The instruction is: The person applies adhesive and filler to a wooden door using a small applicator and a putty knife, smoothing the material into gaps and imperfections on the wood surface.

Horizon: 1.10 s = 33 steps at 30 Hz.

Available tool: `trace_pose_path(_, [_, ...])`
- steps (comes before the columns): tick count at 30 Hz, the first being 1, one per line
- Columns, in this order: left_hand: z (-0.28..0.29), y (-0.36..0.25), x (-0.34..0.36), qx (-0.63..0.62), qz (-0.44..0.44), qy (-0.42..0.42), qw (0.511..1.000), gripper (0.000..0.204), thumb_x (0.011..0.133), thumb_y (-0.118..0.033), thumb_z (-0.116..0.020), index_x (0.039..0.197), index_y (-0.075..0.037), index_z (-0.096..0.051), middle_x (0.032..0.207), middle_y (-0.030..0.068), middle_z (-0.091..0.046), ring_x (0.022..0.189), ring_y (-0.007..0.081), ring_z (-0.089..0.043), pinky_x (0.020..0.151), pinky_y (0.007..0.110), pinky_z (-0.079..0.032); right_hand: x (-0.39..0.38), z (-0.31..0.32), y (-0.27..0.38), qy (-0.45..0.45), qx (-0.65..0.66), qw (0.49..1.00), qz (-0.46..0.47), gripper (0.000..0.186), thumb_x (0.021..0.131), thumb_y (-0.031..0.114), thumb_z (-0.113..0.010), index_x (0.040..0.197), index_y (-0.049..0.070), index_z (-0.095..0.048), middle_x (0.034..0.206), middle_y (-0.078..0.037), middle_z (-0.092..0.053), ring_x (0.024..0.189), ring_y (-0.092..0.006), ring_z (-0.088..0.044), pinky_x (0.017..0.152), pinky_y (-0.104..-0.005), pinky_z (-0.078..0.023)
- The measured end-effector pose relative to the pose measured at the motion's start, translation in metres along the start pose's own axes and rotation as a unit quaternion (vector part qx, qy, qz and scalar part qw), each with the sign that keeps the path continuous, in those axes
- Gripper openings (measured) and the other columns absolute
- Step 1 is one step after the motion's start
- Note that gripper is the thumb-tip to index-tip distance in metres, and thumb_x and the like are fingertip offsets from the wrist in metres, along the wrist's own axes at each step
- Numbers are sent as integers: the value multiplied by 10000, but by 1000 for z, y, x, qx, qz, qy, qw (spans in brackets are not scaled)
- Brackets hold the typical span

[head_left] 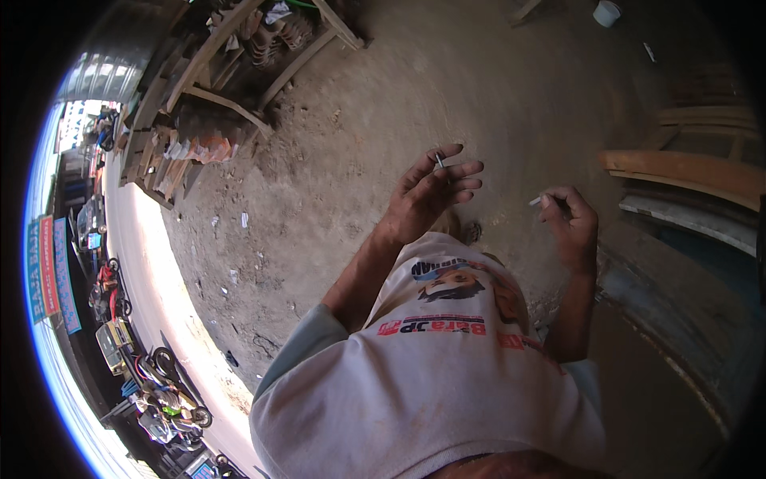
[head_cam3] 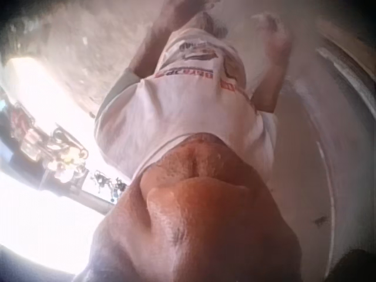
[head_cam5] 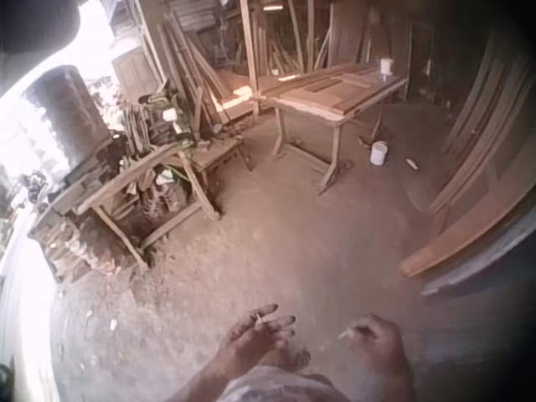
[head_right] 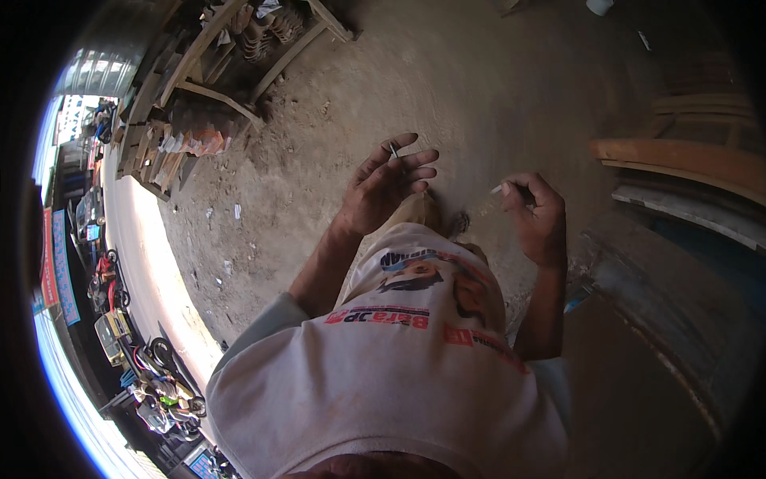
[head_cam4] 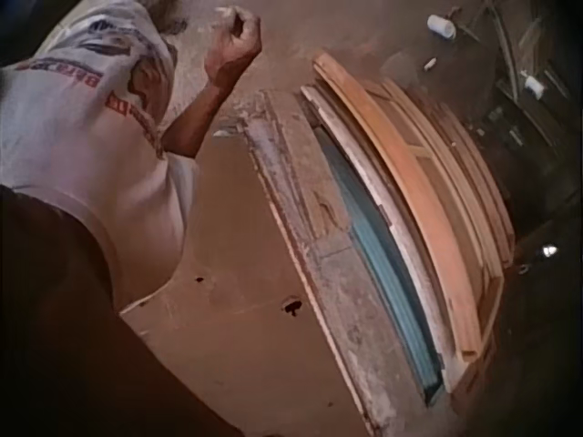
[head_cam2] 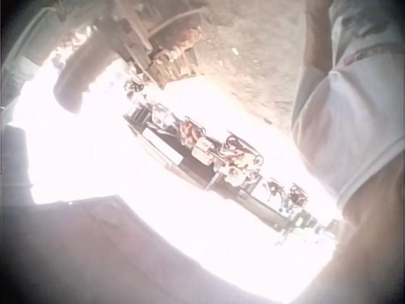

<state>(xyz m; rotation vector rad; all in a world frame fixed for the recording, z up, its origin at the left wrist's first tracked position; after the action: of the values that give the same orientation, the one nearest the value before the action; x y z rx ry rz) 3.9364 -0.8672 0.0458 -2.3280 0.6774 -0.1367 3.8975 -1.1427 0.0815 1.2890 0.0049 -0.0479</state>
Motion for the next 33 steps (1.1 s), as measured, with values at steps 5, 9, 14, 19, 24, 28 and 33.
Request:
trace_pose_path(5, [14, 9, 99, 37, 39, -59, 997, 448, 1109, -253, -502, 1496, -38, -428, 1363, 182, -642, 1229, 256, -646, 1033, 397, -522, 95, 10, -23, 54, 5, 998, 11, 102, 1017, 93, -642, 1011, -9, -646, 865, -44, -675, 755, -97, -659, 700, -281, -539])
trace_pose_path(9, [30, 28, 182, 51, 38, -66, 996, 432, 1111, -278, -506, 1463, -32, -459, 1284, 161, -682, 1153, 243, -679, 993, 393, -547, 179, 40, -38, 63, 48, 997, 4, 86, 1032, 73, -596, 1039, -11, -610, 919, -71, -684, 774, -120, -686, 707, -287, -568])
trace_pose_path(14, [19, 31, 330, 142, 94, -26, 985, 363, 1110, -340, -513, 1311, -39, -539, 1243, 151, -706, 1072, 218, -702, 913, 354, -574, 275, 124, -56, -54, 75, 995, -38, 84, 1045, 70, -571, 1039, -10, -595, 894, -70, -673, 772, -119, -681, 720, -292, -582])
trace_pose_path(19, [-37, 17, 491, 260, 146, 109, 948, 304, 1092, -319, -570, 1178, -31, -613, 1130, 106, -741, 999, 181, -700, 883, 331, -559, 354, 205, -73, -167, 72, 983, -35, 83, 1049, 59, -566, 1041, -19, -594, 870, -65, -660, 745, -113, -661, 717, -281, -567])
trace_pose_path(24, [-64, 34, 621, 415, 107, 156, 890, 297, 1059, -287, -643, 1153, -11, -701, 965, 70, -727, 875, 134, -649, 781, 314, -541, 418, 270, -122, -206, 68, 975, -54, 84, 1041, 58, -572, 1044, -23, -591, 844, -57, -633, 728, -123, -638, 710, -283, -553])
trace_pose_path(28, [-76, 72, 707, 427, 111, 142, 886, 315, 1041, -301, -669, 1165, -14, -710, 909, 54, -715, 846, 124, -643, 762, 306, -542, 466, 334, -159, -217, 70, 972, -63, 97, 1039, 69, -570, 1023, -23, -596, 834, -55, -628, 719, -122, -623, 701, -286, -544])
trace_pose_path(33, [-61, 81, 762, 402, 180, 10, 898, 350, 1049, -345, -654, 1176, -23, -707, 969, 41, -711, 890, 127, -664, 845, 306, -560, 548, 416, -183, -169, 47, 982, -74, 114, 1047, 88, -567, 1015, -17, -596, 825, -50, -617, 706, -119, -612, 685, -289, -529])
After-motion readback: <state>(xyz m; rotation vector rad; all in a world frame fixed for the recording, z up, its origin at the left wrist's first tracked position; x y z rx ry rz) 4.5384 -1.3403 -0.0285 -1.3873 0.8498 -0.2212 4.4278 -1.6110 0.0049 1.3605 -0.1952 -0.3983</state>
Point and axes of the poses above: each hand's wrist, its own x-axis towards the middle knuckle, its own z-axis out of the back of the hand, y = z × x, the point moved 2 cm from there along x, towards the middle knuckle
